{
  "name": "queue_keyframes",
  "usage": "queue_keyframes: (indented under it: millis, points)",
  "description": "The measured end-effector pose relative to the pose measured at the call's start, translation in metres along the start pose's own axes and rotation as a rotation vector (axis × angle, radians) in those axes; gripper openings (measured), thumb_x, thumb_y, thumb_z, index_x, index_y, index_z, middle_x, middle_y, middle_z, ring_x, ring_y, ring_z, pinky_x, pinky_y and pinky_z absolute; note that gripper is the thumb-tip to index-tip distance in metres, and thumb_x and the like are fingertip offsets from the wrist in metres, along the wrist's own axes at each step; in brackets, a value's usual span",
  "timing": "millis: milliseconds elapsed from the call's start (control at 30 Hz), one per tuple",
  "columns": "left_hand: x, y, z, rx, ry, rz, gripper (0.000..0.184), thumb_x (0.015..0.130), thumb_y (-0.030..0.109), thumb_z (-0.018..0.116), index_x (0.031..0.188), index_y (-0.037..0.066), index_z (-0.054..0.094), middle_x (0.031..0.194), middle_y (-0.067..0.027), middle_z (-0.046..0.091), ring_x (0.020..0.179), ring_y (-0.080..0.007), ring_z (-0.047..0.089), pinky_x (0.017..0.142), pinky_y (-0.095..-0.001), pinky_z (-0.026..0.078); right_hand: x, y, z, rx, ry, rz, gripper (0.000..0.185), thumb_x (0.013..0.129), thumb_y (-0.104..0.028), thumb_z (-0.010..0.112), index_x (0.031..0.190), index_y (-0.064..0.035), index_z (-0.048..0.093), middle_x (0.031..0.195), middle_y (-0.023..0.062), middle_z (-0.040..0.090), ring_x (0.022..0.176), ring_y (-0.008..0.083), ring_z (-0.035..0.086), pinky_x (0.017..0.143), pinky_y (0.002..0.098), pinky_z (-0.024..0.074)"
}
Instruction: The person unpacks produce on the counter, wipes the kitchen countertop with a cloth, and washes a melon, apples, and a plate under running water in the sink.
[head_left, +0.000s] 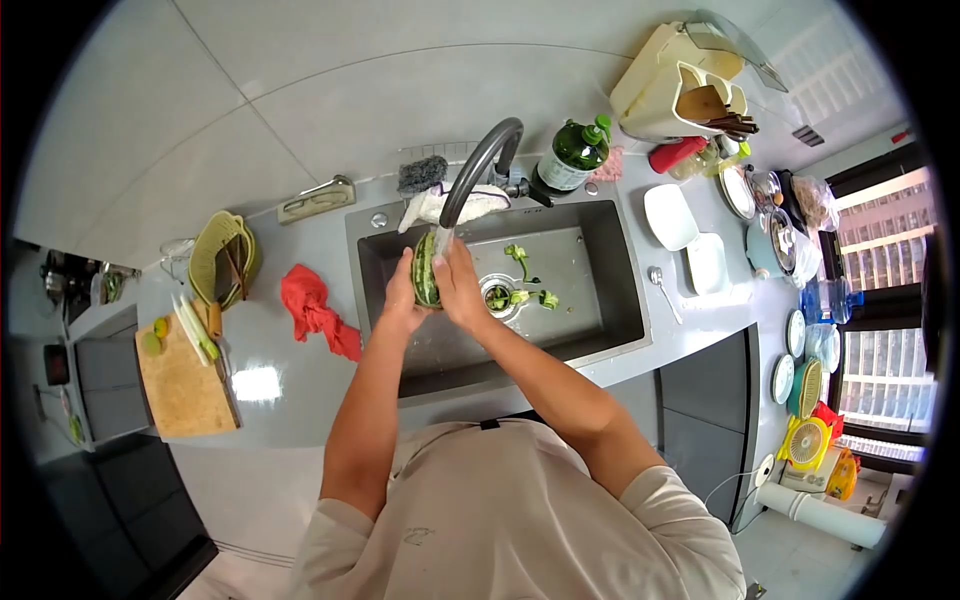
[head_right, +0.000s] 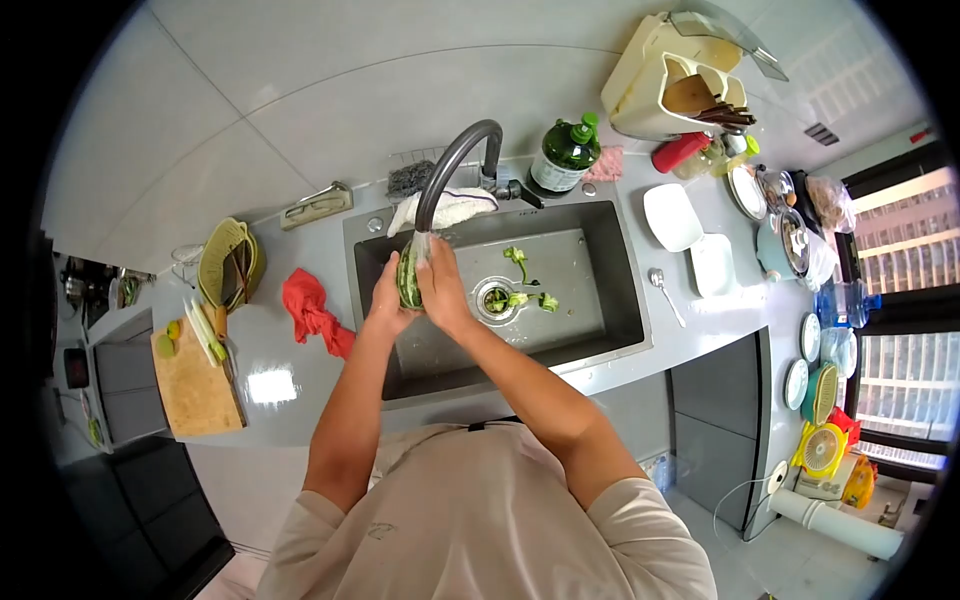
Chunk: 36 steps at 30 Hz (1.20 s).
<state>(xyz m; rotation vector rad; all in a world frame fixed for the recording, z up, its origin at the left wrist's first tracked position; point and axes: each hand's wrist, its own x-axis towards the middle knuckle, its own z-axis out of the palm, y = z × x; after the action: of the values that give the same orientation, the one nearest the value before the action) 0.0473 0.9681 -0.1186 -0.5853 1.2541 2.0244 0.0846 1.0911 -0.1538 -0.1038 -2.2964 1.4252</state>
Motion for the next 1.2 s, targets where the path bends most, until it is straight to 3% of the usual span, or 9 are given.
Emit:
queue_keyframes:
  millis: [167,233,400,633,700,800,967,1033,1200]
  points:
    - [0.011,-0.004,-0.017,0.02,-0.178,-0.216,0.056,0.108,0.059,0.042,0.137,0.014,0.058,0.123,-0.0106,0.069,0.103,-0.0333,0.071,0.08,-0.065,0.059,0.012,0.013,-0.009,0.36,-0.145,0.288,0.034,0.098,-0.012,0.066,0.128,0.0046,0.067,0.134,0.0187,0.063,0.123,0.0251,0.062,0.107,0.0365,0.048]
    - [0.007,-0.008,-0.005,0.03,-0.13,-0.222,0.049,0.11,0.053,0.044,0.129,0.012,0.062,0.118,-0.0092,0.069,0.104,-0.0302,0.07,0.086,-0.0551,0.059,0.023,0.001,-0.014,0.826,-0.078,0.89,0.029,0.097,-0.01,0.067,0.123,0.0029,0.07,0.116,0.014,0.071,0.104,0.0206,0.069,0.093,0.0345,0.0556]
    - [-0.007,-0.044,0.013,-0.039,0.002,0.353,0.05,0.105,0.037,0.065,0.139,0.003,0.057,0.128,-0.0079,0.066,0.116,-0.0201,0.063,0.102,-0.0334,0.05,0.034,-0.012,-0.023,0.824,0.149,1.235,0.021,0.098,-0.011,0.062,0.114,0.0003,0.071,0.101,0.0124,0.071,0.086,0.025,0.068,0.081,0.0391,0.0573]
    - [-0.004,-0.028,0.006,0.236,-0.024,0.601,0.05,0.104,0.034,0.068,0.14,-0.001,0.06,0.12,-0.0075,0.069,0.106,-0.0158,0.066,0.095,-0.0308,0.052,0.031,-0.03,-0.017,0.772,0.138,1.045,0.024,0.101,-0.014,0.059,0.118,-0.0007,0.07,0.109,0.0085,0.07,0.098,0.0226,0.065,0.089,0.0355,0.0518]
    - [0.005,-0.009,0.007,-0.138,0.019,0.196,0.046,0.107,0.041,0.059,0.127,0.001,0.066,0.113,-0.0088,0.072,0.102,-0.0221,0.071,0.091,-0.0379,0.057,0.017,-0.026,-0.027,0.734,-0.033,0.892,0.031,0.1,-0.02,0.063,0.123,-0.0001,0.067,0.114,0.0106,0.069,0.105,0.0267,0.065,0.096,0.0362,0.0501]
    - [0.023,0.002,0.0,-0.303,-0.065,-0.073,0.042,0.107,0.042,0.056,0.119,0.003,0.065,0.108,-0.0112,0.073,0.095,-0.0275,0.073,0.086,-0.0438,0.061,0.001,-0.024,-0.048,-0.07,-0.096,-0.157,0.052,0.099,-0.034,0.067,0.136,0.0014,0.058,0.122,0.0203,0.066,0.114,0.035,0.065,0.104,0.0408,0.0485]
    - [0.006,-0.033,0.032,-0.154,0.04,0.313,0.048,0.1,0.041,0.066,0.127,0.002,0.059,0.109,-0.0105,0.069,0.103,-0.0252,0.069,0.093,-0.04,0.056,0.004,-0.015,-0.039,-0.024,0.012,0.117,0.046,0.104,-0.037,0.06,0.131,0.0006,0.063,0.123,0.0241,0.067,0.11,0.037,0.067,0.099,0.0429,0.0509]
    - [0.003,-0.038,0.039,-0.081,0.131,0.408,0.045,0.096,0.038,0.071,0.122,0.002,0.062,0.104,-0.0075,0.068,0.102,-0.0199,0.066,0.093,-0.0366,0.053,0.016,-0.036,-0.046,0.065,-0.118,0.673,0.052,0.107,-0.043,0.051,0.129,0.0023,0.064,0.126,0.0279,0.066,0.116,0.0479,0.062,0.1,0.0497,0.049]
    - [0.029,-0.015,0.021,-0.366,0.017,0.09,0.027,0.099,0.033,0.064,0.105,0.008,0.069,0.096,-0.006,0.07,0.087,-0.0213,0.069,0.082,-0.0387,0.057,-0.004,-0.029,-0.039,-0.135,-0.055,0.195,0.059,0.105,-0.045,0.054,0.145,-0.0015,0.054,0.132,0.0335,0.059,0.123,0.0511,0.057,0.102,0.0537,0.0479]
